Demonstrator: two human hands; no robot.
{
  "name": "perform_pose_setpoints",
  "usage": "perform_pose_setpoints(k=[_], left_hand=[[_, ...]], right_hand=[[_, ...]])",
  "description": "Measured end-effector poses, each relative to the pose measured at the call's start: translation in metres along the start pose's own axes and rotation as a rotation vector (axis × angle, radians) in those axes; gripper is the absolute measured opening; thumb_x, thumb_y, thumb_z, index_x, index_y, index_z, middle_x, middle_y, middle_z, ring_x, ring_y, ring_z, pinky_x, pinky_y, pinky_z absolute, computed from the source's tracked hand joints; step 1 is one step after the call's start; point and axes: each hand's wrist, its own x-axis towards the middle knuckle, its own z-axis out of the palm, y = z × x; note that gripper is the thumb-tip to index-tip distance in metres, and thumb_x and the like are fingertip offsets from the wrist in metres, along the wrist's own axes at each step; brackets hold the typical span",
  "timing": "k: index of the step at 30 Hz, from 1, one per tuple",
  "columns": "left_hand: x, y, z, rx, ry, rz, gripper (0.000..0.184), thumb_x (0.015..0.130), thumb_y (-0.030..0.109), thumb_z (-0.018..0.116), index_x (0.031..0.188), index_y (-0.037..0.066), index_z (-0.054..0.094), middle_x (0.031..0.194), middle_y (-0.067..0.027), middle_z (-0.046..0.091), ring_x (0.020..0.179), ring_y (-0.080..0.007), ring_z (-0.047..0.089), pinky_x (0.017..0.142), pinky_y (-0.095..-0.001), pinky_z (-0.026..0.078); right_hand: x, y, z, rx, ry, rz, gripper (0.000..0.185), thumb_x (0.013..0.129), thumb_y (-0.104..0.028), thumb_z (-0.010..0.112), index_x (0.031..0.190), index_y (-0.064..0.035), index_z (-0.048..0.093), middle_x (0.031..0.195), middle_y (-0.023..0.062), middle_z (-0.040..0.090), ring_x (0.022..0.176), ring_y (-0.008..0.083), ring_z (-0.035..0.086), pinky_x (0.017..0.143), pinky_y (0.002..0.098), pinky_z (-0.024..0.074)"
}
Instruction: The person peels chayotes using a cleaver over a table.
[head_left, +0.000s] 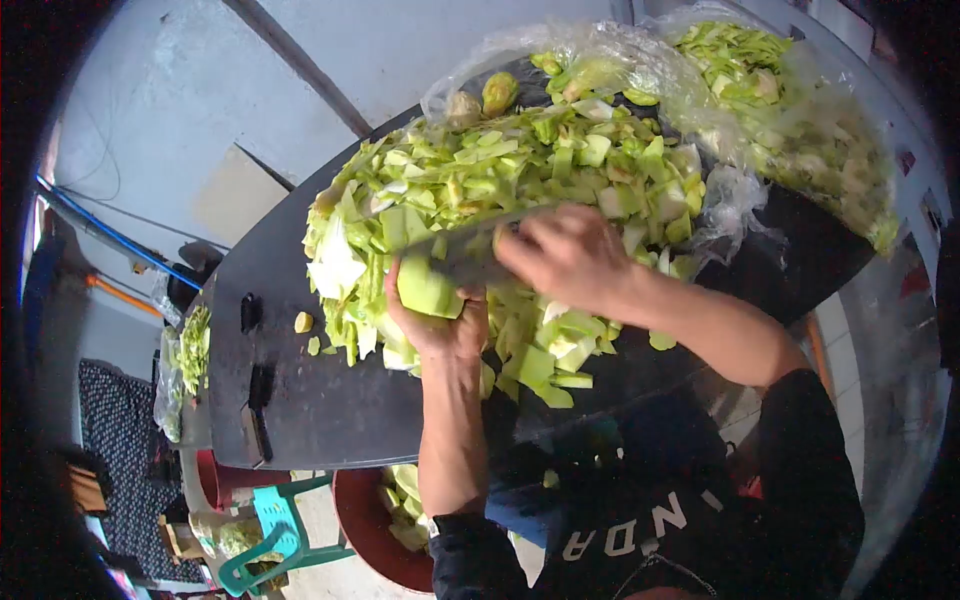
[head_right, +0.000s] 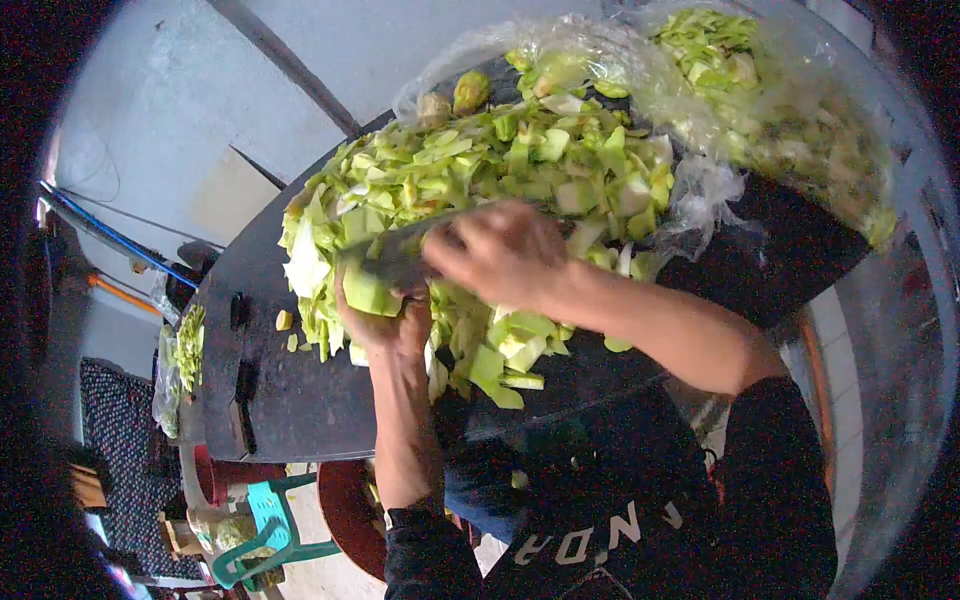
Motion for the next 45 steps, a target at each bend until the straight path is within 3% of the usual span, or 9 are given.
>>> perform_pose_setpoints(k=[1,6,10,15,21,34,40,42,45], left_hand=[[0.000,0.000,0.004,0.020,0.015,-0.023,0.049,0.092,0.046,0.045,0.112,0.004,0.060,0.092,-0.0128,0.064,0.079,-0.0242,0.060,0.041,-0.0240,0.047],[0.001,0.004,0.009,-0.062,-0.235,-0.129,0.048,0.093,0.043,0.045,0.113,0.001,0.058,0.094,-0.0205,0.060,0.072,-0.0263,0.057,0.045,-0.0259,0.050],[0.008,0.001,0.021,0.068,0.280,0.060,0.049,0.101,0.042,0.037,0.123,0.001,0.052,0.109,-0.0214,0.059,0.090,-0.0304,0.060,0.072,-0.0365,0.057],[0.017,0.000,0.019,-0.022,0.236,0.117,0.040,0.100,0.038,0.044,0.116,0.003,0.055,0.111,-0.0162,0.061,0.099,-0.0324,0.056,0.094,-0.0493,0.049],[0.053,-0.014,0.038,0.010,0.215,0.228,0.039,0.100,0.037,0.048,0.120,0.004,0.050,0.117,-0.0137,0.055,0.106,-0.0289,0.054,0.093,-0.0454,0.048],[0.059,-0.045,0.056,-0.033,0.198,0.176,0.034,0.091,0.035,0.045,0.093,0.004,0.057,0.084,-0.0124,0.061,0.079,-0.0269,0.058,0.077,-0.0440,0.049],[0.050,-0.046,0.054,-0.044,0.278,0.200,0.034,0.091,0.036,0.043,0.094,0.005,0.057,0.087,-0.0137,0.062,0.081,-0.0276,0.059,0.078,-0.0439,0.049],[0.042,-0.049,0.053,0.034,0.063,0.158,0.029,0.092,0.035,0.043,0.102,0.011,0.054,0.103,-0.0059,0.060,0.099,-0.0229,0.056,0.092,-0.0410,0.043],[0.043,-0.044,0.051,0.083,0.168,0.197,0.024,0.092,0.031,0.042,0.096,0.011,0.053,0.098,-0.0061,0.059,0.092,-0.0237,0.057,0.085,-0.0405,0.046]], right_hand=[[-0.001,0.011,0.006,0.045,-0.080,0.123,0.017,0.071,-0.007,0.063,0.088,-0.0074,0.061,0.068,0.0068,0.058,0.061,0.0261,0.062,0.052,0.0386,0.0496],[-0.004,0.022,-0.004,0.014,-0.074,0.182,0.026,0.067,-0.004,0.065,0.093,-0.0071,0.062,0.073,0.0076,0.062,0.064,0.0288,0.063,0.055,0.0395,0.0506],[0.007,0.024,-0.024,0.027,0.022,0.213,0.027,0.070,-0.005,0.065,0.097,-0.0050,0.063,0.079,0.0091,0.065,0.066,0.0290,0.064,0.056,0.0392,0.0509],[0.025,0.020,-0.061,0.350,0.188,0.377,0.009,0.083,-0.011,0.065,0.088,-0.0049,0.060,0.069,0.0130,0.062,0.058,0.0319,0.063,0.050,0.0404,0.0475],[0.021,0.024,-0.065,0.640,0.003,0.617,0.021,0.090,-0.019,0.063,0.085,0.0009,0.057,0.056,0.0164,0.055,0.048,0.0317,0.056,0.047,0.0393,0.0405],[0.013,0.012,-0.057,0.563,0.022,0.369,0.019,0.089,-0.016,0.063,0.077,-0.0019,0.059,0.061,0.0169,0.057,0.054,0.0357,0.059,0.047,0.0412,0.0433],[0.018,0.000,-0.059,0.514,0.135,0.267,0.014,0.088,-0.013,0.065,0.079,-0.0023,0.061,0.062,0.0150,0.059,0.051,0.0304,0.060,0.047,0.0383,0.0450],[0.016,0.000,-0.048,0.500,0.122,0.321,0.014,0.087,-0.013,0.065,0.079,-0.0021,0.062,0.061,0.0129,0.059,0.050,0.0285,0.060,0.047,0.0372,0.0449],[0.019,-0.001,-0.058,0.503,0.015,0.387,0.014,0.087,-0.014,0.066,0.081,-0.0022,0.063,0.061,0.0123,0.060,0.049,0.0268,0.059,0.046,0.0358,0.0447]])
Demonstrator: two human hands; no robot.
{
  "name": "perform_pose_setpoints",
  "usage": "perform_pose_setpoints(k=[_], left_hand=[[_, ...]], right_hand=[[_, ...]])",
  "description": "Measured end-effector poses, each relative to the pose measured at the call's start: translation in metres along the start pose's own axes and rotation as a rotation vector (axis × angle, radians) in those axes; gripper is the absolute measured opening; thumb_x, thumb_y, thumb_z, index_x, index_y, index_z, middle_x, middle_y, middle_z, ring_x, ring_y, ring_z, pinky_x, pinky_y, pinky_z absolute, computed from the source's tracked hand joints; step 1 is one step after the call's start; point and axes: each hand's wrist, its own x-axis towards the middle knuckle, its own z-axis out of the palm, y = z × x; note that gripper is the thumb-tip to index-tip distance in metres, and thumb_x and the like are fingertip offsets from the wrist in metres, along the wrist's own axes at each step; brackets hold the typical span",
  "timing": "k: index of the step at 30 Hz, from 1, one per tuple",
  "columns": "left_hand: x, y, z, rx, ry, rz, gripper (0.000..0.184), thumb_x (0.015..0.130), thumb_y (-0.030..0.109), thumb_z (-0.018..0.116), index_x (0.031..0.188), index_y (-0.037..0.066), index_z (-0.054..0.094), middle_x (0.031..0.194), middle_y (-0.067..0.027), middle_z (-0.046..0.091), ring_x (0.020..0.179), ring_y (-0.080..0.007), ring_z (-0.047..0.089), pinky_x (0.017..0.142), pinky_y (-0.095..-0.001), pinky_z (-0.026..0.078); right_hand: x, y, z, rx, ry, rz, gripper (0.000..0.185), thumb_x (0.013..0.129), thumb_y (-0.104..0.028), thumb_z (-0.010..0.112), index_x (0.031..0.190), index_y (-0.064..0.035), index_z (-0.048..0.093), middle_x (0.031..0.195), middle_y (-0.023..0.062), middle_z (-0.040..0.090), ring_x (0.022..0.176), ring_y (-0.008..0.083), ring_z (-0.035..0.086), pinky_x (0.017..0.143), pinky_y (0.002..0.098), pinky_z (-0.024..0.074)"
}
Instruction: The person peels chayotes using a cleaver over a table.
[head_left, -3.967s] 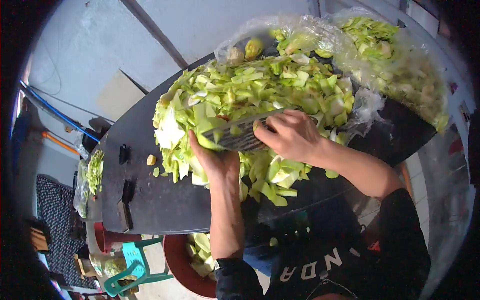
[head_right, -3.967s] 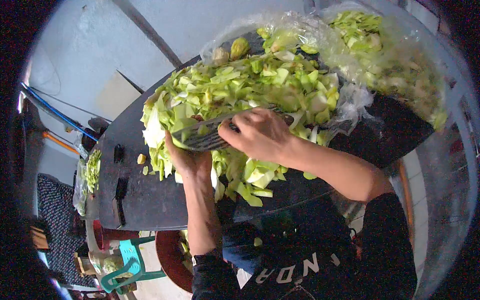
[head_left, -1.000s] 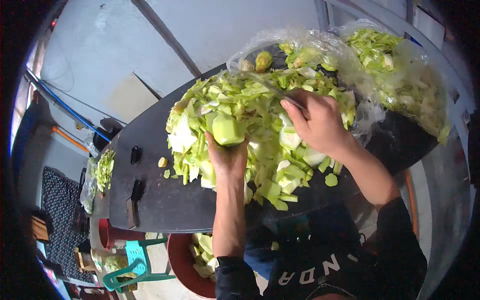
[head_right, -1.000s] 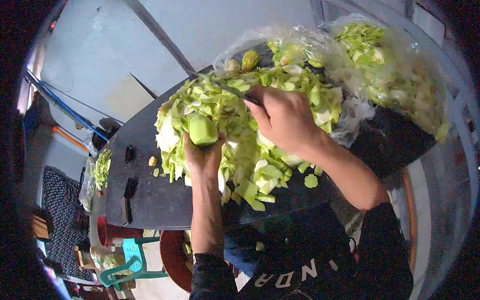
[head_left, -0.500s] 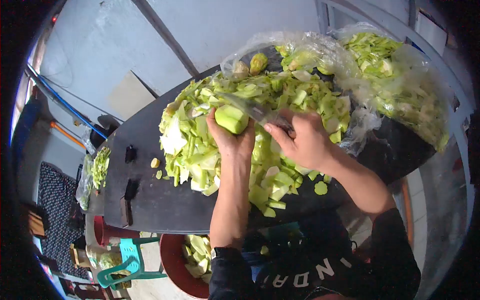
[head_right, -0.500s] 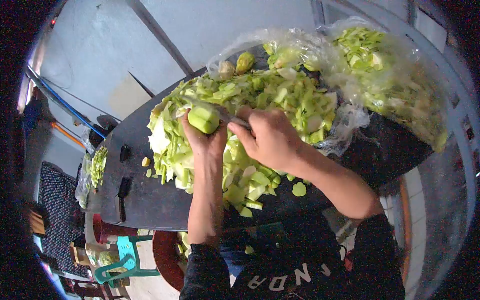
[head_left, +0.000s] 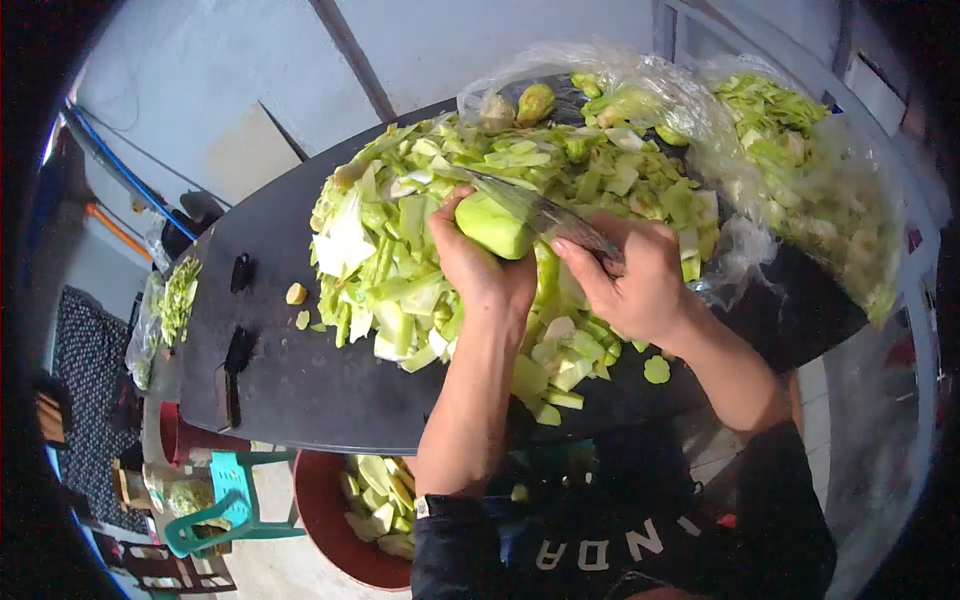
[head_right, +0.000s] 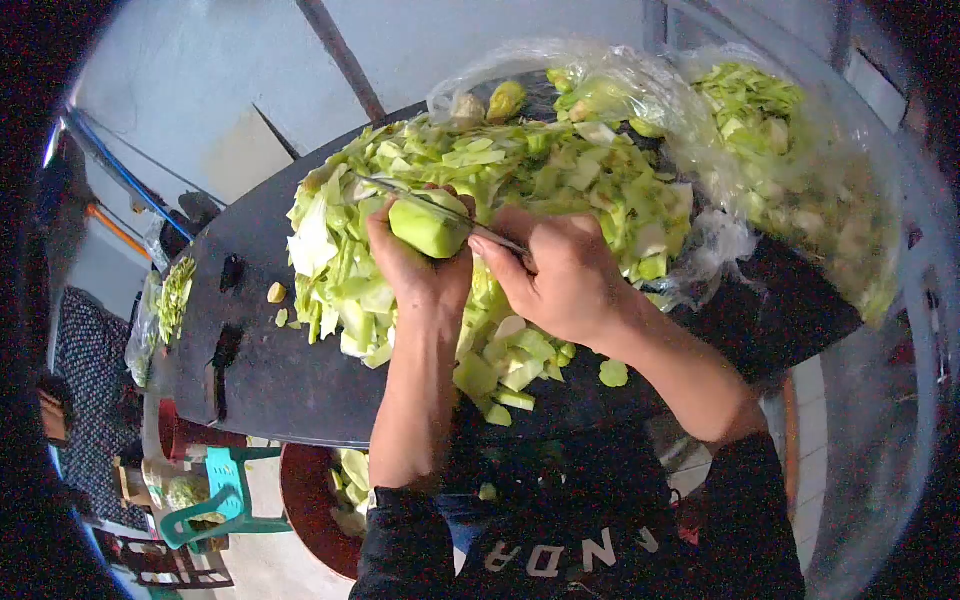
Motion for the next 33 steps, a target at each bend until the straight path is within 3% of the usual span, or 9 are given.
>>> perform_pose_setpoints(k=[8,10,17,19,23,25,27,28,33], left_hand=[[-0.005,0.007,-0.009,0.122,-0.093,0.146,0.021,0.093,0.024,0.038,0.089,0.010,0.054,0.093,-0.0075,0.059,0.088,-0.0222,0.057,0.078,-0.0390,0.049],[-0.002,0.008,-0.011,0.316,-0.113,0.322,0.022,0.093,0.021,0.037,0.089,0.009,0.054,0.092,-0.0085,0.060,0.085,-0.0206,0.056,0.076,-0.0356,0.049],[-0.009,0.003,-0.008,0.188,-0.159,0.257,0.022,0.094,0.021,0.037,0.088,0.007,0.053,0.092,-0.0094,0.060,0.082,-0.0185,0.056,0.071,-0.0321,0.049],[-0.004,0.006,-0.018,0.550,-0.174,0.390,0.029,0.091,0.027,0.037,0.099,0.004,0.053,0.093,-0.0147,0.061,0.082,-0.0304,0.061,0.075,-0.0448,0.053],[-0.013,-0.004,-0.008,0.158,-0.126,0.195,0.032,0.092,0.028,0.037,0.103,0.004,0.055,0.099,-0.0133,0.062,0.087,-0.0280,0.062,0.077,-0.0423,0.053],[-0.019,-0.001,0.004,0.238,-0.103,0.235,0.025,0.091,0.020,0.041,0.096,0.002,0.057,0.093,-0.0096,0.061,0.082,-0.0170,0.056,0.075,-0.0315,0.049],[-0.022,0.013,0.005,0.401,-0.354,0.184,0.029,0.088,0.021,0.048,0.103,0.000,0.059,0.097,-0.0091,0.062,0.082,-0.0161,0.059,0.076,-0.0301,0.049],[-0.026,0.021,0.008,0.425,-0.498,0.105,0.033,0.081,0.019,0.061,0.108,-0.001,0.062,0.100,-0.0077,0.064,0.085,-0.0142,0.061,0.078,-0.0282,0.050],[-0.031,0.019,0.005,0.715,-0.511,0.122,0.042,0.064,0.005,0.080,0.103,-0.002,0.066,0.094,-0.0050,0.068,0.084,-0.0118,0.063,0.078,-0.0262,0.051]], right_hand=[[-0.003,-0.004,0.000,0.030,-0.016,-0.023,0.014,0.087,-0.016,0.067,0.082,-0.0032,0.065,0.057,0.0105,0.058,0.044,0.0220,0.056,0.044,0.0339,0.0419],[-0.004,-0.004,0.000,0.031,-0.032,0.008,0.014,0.087,-0.016,0.068,0.081,-0.0035,0.066,0.056,0.0097,0.058,0.043,0.0210,0.055,0.043,0.0334,0.0415],[-0.004,0.013,0.011,0.115,-0.021,-0.019,0.019,0.085,-0.018,0.070,0.077,-0.0027,0.064,0.053,0.0103,0.054,0.042,0.0190,0.053,0.043,0.0345,0.0407],[-0.004,0.013,0.011,0.173,-0.002,0.001,0.020,0.085,-0.018,0.071,0.076,-0.0021,0.063,0.052,0.0106,0.053,0.042,0.0198,0.053,0.043,0.0351,0.0406],[-0.005,0.016,0.007,0.040,-0.099,0.029,0.028,0.080,-0.025,0.078,0.080,-0.0001,0.065,0.058,0.0112,0.059,0.048,0.0192,0.057,0.048,0.0339,0.0443],[-0.004,0.018,0.007,0.057,-0.110,0.052,0.033,0.077,-0.027,0.082,0.083,0.0007,0.066,0.063,0.0101,0.063,0.052,0.0163,0.059,0.051,0.0321,0.0468],[-0.002,0.015,0.004,0.374,0.081,0.114,0.043,0.069,-0.028,0.088,0.091,0.0028,0.066,0.077,0.0055,0.069,0.063,0.0091,0.059,0.059,0.0287,0.0506],[0.001,0.014,-0.005,0.422,0.036,0.170,0.047,0.065,-0.027,0.090,0.092,0.0030,0.066,0.082,0.0037,0.069,0.068,0.0076,0.058,0.062,0.0274,0.0511],[0.006,0.022,-0.021,0.347,-0.234,0.369,0.058,0.055,-0.013,0.095,0.102,0.0006,0.064,0.091,0.0011,0.068,0.080,0.0071,0.060,0.068,0.0250,0.0515]])
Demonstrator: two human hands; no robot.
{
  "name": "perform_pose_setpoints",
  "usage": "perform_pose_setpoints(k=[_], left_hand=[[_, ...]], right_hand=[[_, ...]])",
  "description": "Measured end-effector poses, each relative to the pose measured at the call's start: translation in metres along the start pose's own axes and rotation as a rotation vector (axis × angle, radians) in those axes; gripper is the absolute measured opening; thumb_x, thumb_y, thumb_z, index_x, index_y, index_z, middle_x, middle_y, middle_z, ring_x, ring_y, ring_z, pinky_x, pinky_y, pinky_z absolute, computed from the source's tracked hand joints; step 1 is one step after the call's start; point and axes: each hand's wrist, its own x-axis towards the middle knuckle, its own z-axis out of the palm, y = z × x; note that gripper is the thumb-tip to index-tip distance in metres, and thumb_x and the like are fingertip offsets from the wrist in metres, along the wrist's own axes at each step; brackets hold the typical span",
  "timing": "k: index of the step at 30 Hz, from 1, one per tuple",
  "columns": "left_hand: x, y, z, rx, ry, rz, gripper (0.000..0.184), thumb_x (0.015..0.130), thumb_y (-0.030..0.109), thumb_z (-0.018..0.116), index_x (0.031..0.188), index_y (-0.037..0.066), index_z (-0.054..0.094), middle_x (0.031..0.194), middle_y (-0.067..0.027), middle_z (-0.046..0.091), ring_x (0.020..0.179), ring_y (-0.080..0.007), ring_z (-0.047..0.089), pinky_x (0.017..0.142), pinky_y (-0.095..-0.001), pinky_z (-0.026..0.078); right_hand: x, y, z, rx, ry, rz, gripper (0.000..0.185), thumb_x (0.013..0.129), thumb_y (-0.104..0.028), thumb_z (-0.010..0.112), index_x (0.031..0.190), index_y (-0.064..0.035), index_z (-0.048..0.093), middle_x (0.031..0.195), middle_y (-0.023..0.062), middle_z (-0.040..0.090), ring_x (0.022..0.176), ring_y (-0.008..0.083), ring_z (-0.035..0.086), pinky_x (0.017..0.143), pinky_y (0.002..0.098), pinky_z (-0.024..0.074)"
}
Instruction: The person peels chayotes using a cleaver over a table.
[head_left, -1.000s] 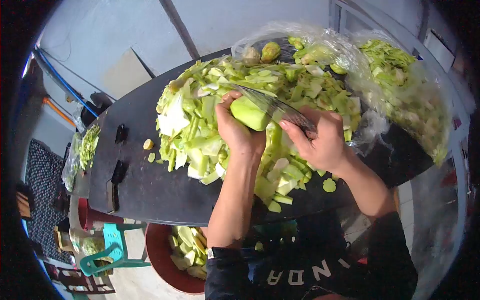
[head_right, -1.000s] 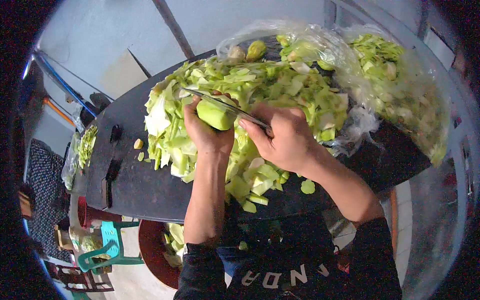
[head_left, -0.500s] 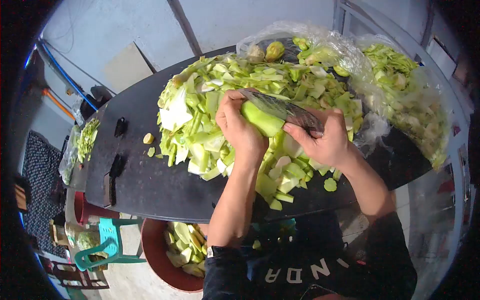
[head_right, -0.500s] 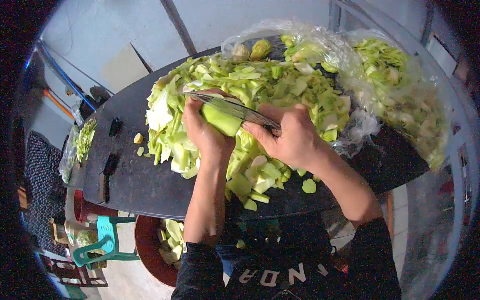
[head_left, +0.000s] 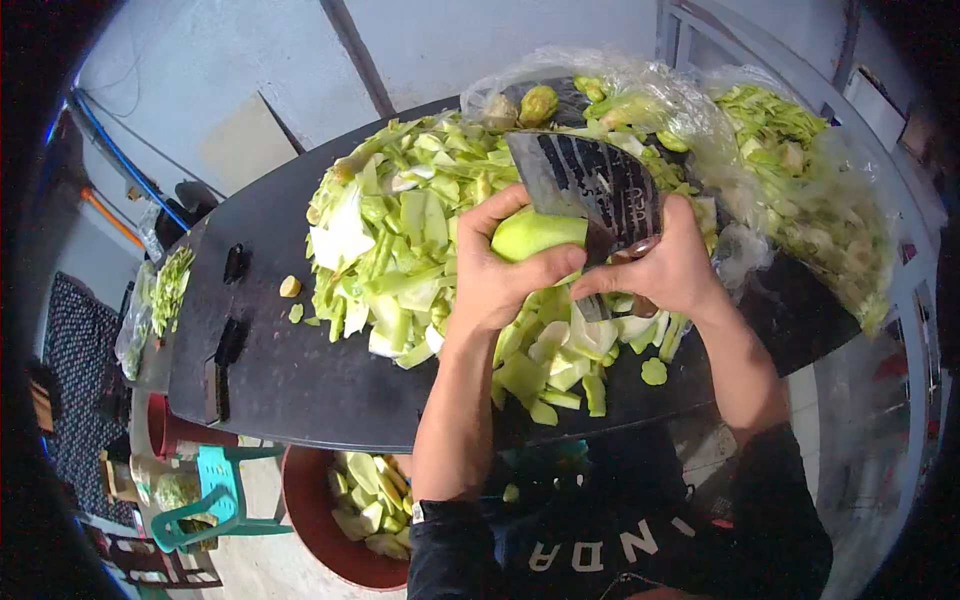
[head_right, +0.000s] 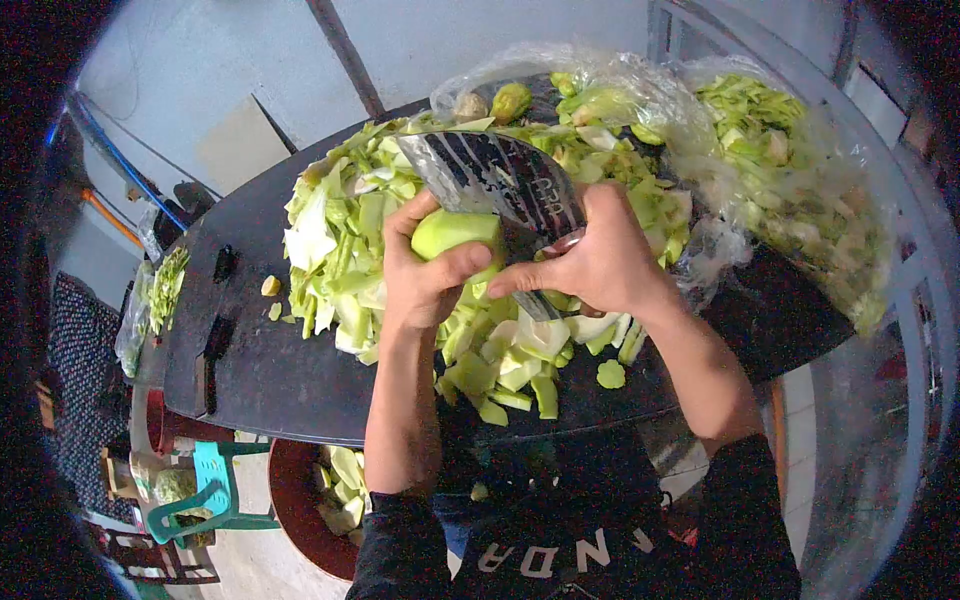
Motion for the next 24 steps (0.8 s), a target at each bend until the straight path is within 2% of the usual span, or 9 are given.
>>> perform_pose_setpoints(k=[6,8,9,14,15,17,18,20,24], left_hand=[[0.000,-0.008,0.008,-0.181,0.061,0.004,0.043,0.064,0.003,0.082,0.104,-0.001,0.066,0.096,-0.0059,0.069,0.082,-0.0116,0.064,0.076,-0.0262,0.052],[0.001,0.004,0.003,-0.003,-0.032,-0.014,0.043,0.064,0.003,0.082,0.104,-0.001,0.066,0.096,-0.0061,0.069,0.082,-0.0117,0.064,0.076,-0.0265,0.052],[0.001,0.002,0.005,-0.005,-0.034,-0.015,0.043,0.064,0.003,0.082,0.104,-0.001,0.066,0.096,-0.0061,0.069,0.082,-0.0117,0.064,0.076,-0.0265,0.052],[-0.001,-0.003,0.010,-0.084,0.064,0.014,0.041,0.064,0.002,0.080,0.103,-0.001,0.067,0.094,-0.0058,0.070,0.082,-0.0117,0.064,0.076,-0.0268,0.052],[-0.002,0.002,0.007,0.054,0.036,0.010,0.040,0.064,0.003,0.080,0.102,-0.001,0.067,0.094,-0.0058,0.069,0.082,-0.0119,0.064,0.076,-0.0269,0.052],[-0.001,-0.002,0.008,0.019,0.057,0.006,0.040,0.065,0.004,0.079,0.102,-0.001,0.067,0.094,-0.0058,0.069,0.081,-0.0121,0.064,0.076,-0.0270,0.052],[-0.001,-0.003,0.011,-0.016,0.080,0.002,0.039,0.065,0.004,0.079,0.102,-0.001,0.067,0.093,-0.0058,0.069,0.081,-0.0122,0.064,0.076,-0.0270,0.052],[-0.002,-0.004,0.016,-0.143,0.122,-0.023,0.038,0.065,0.004,0.079,0.101,-0.001,0.067,0.093,-0.0060,0.070,0.080,-0.0123,0.064,0.076,-0.0269,0.052],[0.000,-0.006,0.006,0.101,-0.007,-0.042,0.036,0.067,0.004,0.078,0.101,0.000,0.067,0.092,-0.0067,0.069,0.080,-0.0124,0.064,0.075,-0.0270,0.052]], right_hand=[[0.002,0.007,0.003,0.013,0.045,-0.114,0.057,0.055,-0.013,0.095,0.102,-0.0007,0.064,0.091,0.0013,0.068,0.080,0.0076,0.061,0.071,0.0256,0.0517],[0.002,-0.006,0.000,-0.165,-0.059,0.081,0.057,0.055,-0.013,0.095,0.102,-0.0016,0.064,0.091,0.0011,0.068,0.080,0.0070,0.062,0.071,0.0256,0.0526],[0.002,-0.003,0.000,-0.166,-0.057,0.082,0.057,0.055,-0.013,0.095,0.102,-0.0016,0.064,0.091,0.0011,0.068,0.080,0.0070,0.062,0.071,0.0256,0.0526],[0.002,0.004,0.013,0.064,0.054,-0.108,0.054,0.055,-0.015,0.095,0.098,-0.0022,0.065,0.083,-0.0014,0.067,0.072,0.0038,0.058,0.062,0.0228,0.0502],[0.003,-0.001,0.011,0.064,0.054,-0.109,0.054,0.055,-0.015,0.095,0.098,-0.0022,0.065,0.083,-0.0014,0.067,0.072,0.0038,0.058,0.062,0.0228,0.0502],[0.002,-0.016,0.005,-0.087,-0.053,0.224,0.055,0.055,-0.014,0.094,0.100,-0.0011,0.065,0.085,-0.0003,0.067,0.073,0.0037,0.059,0.061,0.0222,0.0500],[0.001,-0.015,0.006,-0.086,-0.053,0.225,0.055,0.055,-0.014,0.094,0.100,-0.0011,0.065,0.085,-0.0003,0.067,0.073,0.0037,0.059,0.061,0.0222,0.0500],[0.002,-0.008,0.010,0.039,-0.025,0.052,0.056,0.055,-0.013,0.094,0.101,0.0002,0.064,0.088,0.0014,0.068,0.075,0.0046,0.060,0.064,0.0230,0.0510],[0.005,0.004,0.005,-0.149,-0.086,0.131,0.055,0.055,-0.013,0.093,0.100,0.0006,0.065,0.087,0.0020,0.068,0.075,0.0055,0.060,0.066,0.0244,0.0515]])
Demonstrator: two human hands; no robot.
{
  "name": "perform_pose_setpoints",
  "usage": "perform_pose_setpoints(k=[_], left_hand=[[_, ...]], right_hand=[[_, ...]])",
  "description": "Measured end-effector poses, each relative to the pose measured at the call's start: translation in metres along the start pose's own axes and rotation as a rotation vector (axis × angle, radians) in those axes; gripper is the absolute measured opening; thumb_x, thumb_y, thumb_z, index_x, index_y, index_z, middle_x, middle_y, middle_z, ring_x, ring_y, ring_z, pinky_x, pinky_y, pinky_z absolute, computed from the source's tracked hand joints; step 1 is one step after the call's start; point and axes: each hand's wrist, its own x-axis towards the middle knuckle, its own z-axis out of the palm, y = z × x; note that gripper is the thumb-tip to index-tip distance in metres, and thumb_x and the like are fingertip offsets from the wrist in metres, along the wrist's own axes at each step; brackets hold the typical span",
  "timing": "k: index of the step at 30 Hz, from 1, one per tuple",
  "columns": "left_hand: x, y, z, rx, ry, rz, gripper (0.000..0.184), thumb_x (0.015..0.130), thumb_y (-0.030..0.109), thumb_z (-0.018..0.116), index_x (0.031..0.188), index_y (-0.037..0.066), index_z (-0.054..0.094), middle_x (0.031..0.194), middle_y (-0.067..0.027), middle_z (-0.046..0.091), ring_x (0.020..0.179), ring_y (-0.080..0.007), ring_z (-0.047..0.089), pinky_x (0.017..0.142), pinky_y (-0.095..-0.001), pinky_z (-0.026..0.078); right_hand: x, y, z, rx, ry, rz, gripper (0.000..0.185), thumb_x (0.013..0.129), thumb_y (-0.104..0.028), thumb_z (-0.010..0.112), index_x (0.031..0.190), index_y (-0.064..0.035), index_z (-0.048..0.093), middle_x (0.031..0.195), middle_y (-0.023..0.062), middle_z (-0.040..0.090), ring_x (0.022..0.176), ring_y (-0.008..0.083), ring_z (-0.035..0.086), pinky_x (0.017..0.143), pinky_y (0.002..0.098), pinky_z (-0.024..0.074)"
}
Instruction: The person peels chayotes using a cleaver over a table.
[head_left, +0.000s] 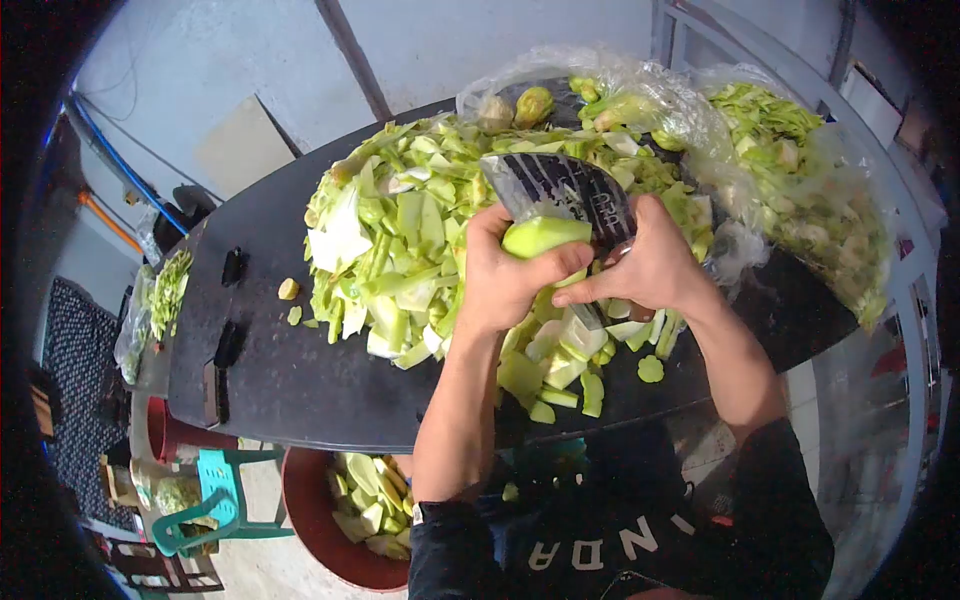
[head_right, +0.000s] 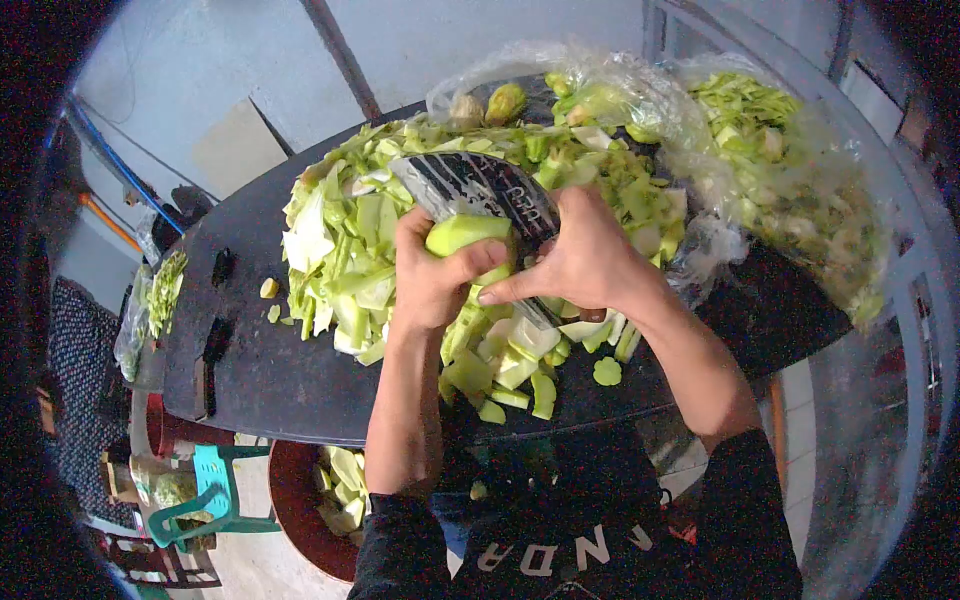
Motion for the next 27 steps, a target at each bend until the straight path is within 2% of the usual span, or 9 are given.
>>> perform_pose_setpoints(k=[3,7,11,14,18,21,23,25,27], left_hand=[[-0.001,-0.003,0.013,-0.245,0.106,-0.021,0.035,0.069,0.005,0.077,0.102,0.000,0.066,0.093,-0.0066,0.069,0.080,-0.0130,0.064,0.075,-0.0275,0.053],[-0.003,0.000,0.009,-0.159,0.096,-0.060,0.035,0.069,0.005,0.078,0.102,0.000,0.066,0.093,-0.0067,0.069,0.080,-0.0139,0.065,0.076,-0.0279,0.053],[-0.007,0.006,-0.004,-0.302,-0.108,-0.135,0.058,0.071,0.010,0.078,0.122,-0.001,0.053,0.108,-0.0101,0.065,0.096,-0.0200,0.064,0.086,-0.0344,0.051],[-0.004,0.000,-0.001,-0.477,-0.024,-0.233,0.053,0.074,0.012,0.074,0.121,-0.001,0.053,0.107,-0.0122,0.065,0.095,-0.0220,0.064,0.086,-0.0357,0.052],[-0.002,-0.012,0.005,-0.462,0.074,-0.228,0.041,0.078,0.016,0.069,0.113,-0.002,0.056,0.102,-0.0129,0.064,0.087,-0.0219,0.064,0.080,-0.0349,0.053],[0.000,-0.023,0.007,-0.498,0.171,-0.218,0.035,0.080,0.020,0.068,0.107,-0.001,0.058,0.098,-0.0114,0.064,0.084,-0.0208,0.064,0.077,-0.0330,0.053],[0.000,-0.029,0.011,-0.522,0.210,-0.228,0.035,0.081,0.022,0.067,0.106,-0.001,0.058,0.096,-0.0107,0.064,0.084,-0.0205,0.064,0.076,-0.0325,0.053],[0.000,-0.030,0.017,-0.459,0.321,-0.259,0.034,0.082,0.026,0.066,0.105,0.001,0.058,0.094,-0.0097,0.063,0.083,-0.0195,0.063,0.075,-0.0322,0.053],[0.004,-0.032,0.013,-0.467,0.296,-0.291,0.035,0.083,0.027,0.066,0.106,0.002,0.058,0.093,-0.0093,0.063,0.082,-0.0192,0.064,0.075,-0.0323,0.053]], right_hand=[[0.000,-0.001,0.004,0.126,0.048,-0.087,0.054,0.055,-0.013,0.093,0.100,0.0015,0.064,0.088,0.0030,0.068,0.076,0.0076,0.061,0.069,0.0265,0.0523],[0.001,0.000,0.001,0.038,0.046,-0.111,0.059,0.053,-0.016,0.094,0.100,0.0029,0.064,0.089,0.0049,0.069,0.078,0.0098,0.062,0.073,0.0283,0.0525],[-0.003,-0.015,-0.011,-0.005,-0.017,-0.151,0.061,0.051,-0.020,0.094,0.100,0.0018,0.065,0.089,0.0048,0.069,0.079,0.0104,0.062,0.075,0.0290,0.0517],[0.004,0.002,-0.009,-0.039,-0.117,-0.091,0.061,0.051,-0.020,0.095,0.100,0.0008,0.065,0.090,0.0041,0.069,0.080,0.0113,0.061,0.076,0.0294,0.0514],[0.006,0.003,-0.004,-0.024,-0.121,-0.006,0.063,0.051,-0.019,0.094,0.103,0.0010,0.064,0.092,0.0040,0.068,0.082,0.0118,0.061,0.077,0.0292,0.0514],[0.013,0.010,0.007,0.167,-0.030,-0.184,0.065,0.049,-0.024,0.093,0.101,0.0023,0.065,0.090,0.0096,0.070,0.080,0.0168,0.064,0.080,0.0327,0.0519],[0.015,0.014,0.014,0.183,0.007,-0.209,0.077,0.049,-0.022,0.093,0.112,0.0032,0.060,0.101,0.0101,0.068,0.091,0.0175,0.063,0.086,0.0327,0.0502],[0.017,0.020,0.014,0.170,-0.012,-0.200,0.080,0.048,-0.022,0.094,0.115,0.0033,0.058,0.105,0.0103,0.067,0.094,0.0181,0.062,0.089,0.0330,0.0493],[0.020,0.021,0.013,0.229,-0.059,-0.122,0.085,0.047,-0.024,0.094,0.118,0.0031,0.056,0.108,0.0107,0.066,0.098,0.0197,0.062,0.091,0.0341,0.0483]])
